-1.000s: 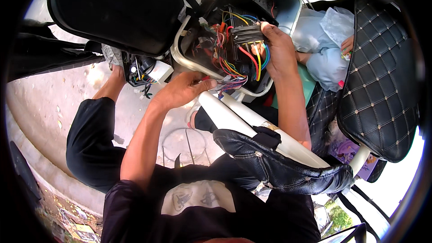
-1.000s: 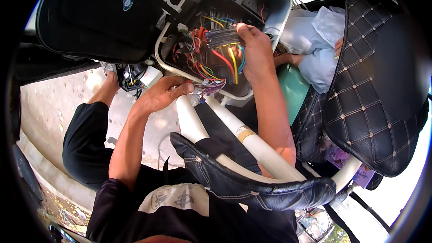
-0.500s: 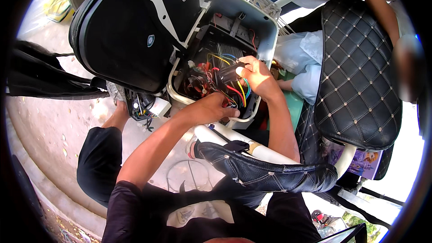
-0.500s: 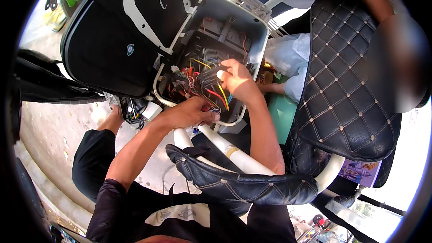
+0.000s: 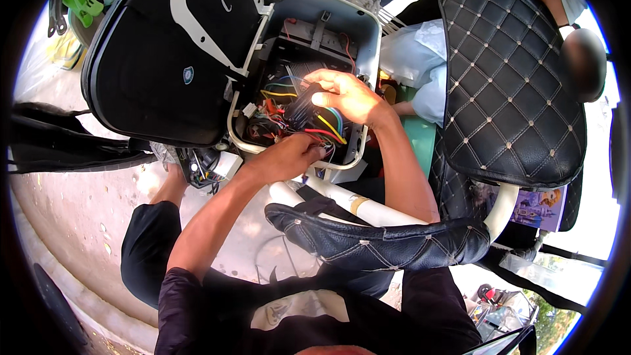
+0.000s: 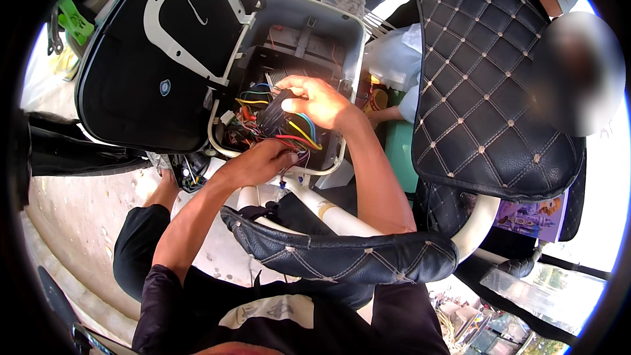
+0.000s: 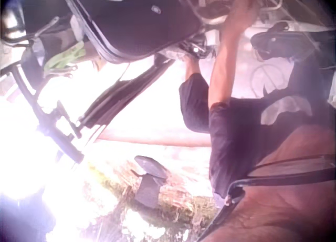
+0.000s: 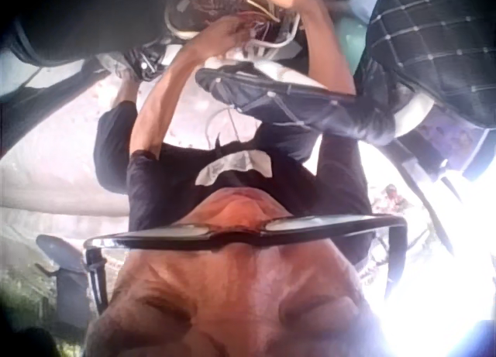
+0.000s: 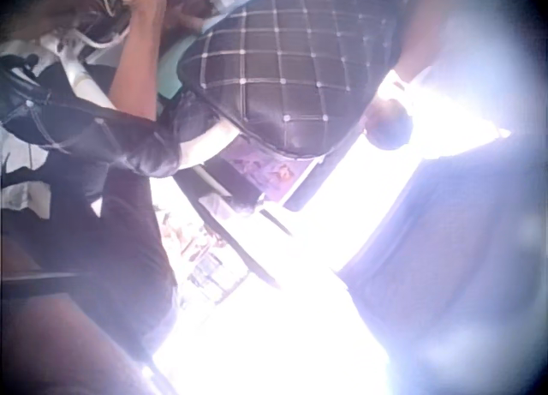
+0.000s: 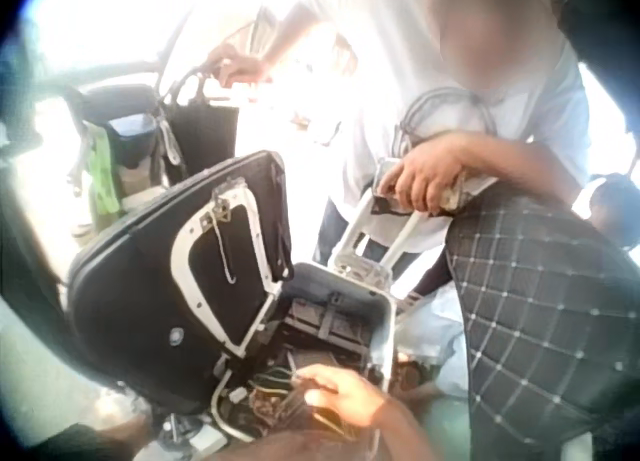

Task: The person works on the wiring inside the under-seat compartment of a scooter, connecting and organizing wires by hand. The person then places a plastic cover over the compartment to close it.

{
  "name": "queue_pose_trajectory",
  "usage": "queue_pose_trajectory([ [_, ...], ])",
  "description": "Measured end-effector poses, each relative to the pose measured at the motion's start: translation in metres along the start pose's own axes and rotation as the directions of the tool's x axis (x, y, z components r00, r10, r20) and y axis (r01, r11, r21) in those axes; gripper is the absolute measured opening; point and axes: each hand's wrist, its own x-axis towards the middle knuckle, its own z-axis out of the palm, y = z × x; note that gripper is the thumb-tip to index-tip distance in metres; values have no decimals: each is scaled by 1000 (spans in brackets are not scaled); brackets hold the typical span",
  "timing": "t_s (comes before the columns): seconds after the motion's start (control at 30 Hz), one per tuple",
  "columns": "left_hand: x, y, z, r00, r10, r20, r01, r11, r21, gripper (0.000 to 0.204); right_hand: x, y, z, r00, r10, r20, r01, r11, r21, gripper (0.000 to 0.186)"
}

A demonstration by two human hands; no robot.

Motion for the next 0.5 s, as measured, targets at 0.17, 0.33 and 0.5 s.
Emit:
queue_pose_trajectory([
  [0.17, 15, 2, 7, 992, -112, -65, 121, 978, 172, 28, -13, 22, -30, 868, 194, -457, -371, 866, -336, 67],
  [0.33, 15, -6, 7, 998, 8, -60, 6, 972, 236, 29, -16, 29, -7, 788, 59, -612, -381, 829, -410, 85],
  [0.5, 1, 13, -8, 998, -59, -26, 64, 975, 214, 26, -6, -13, 12, 804, 57, -592, -409, 776, -481, 94],
])
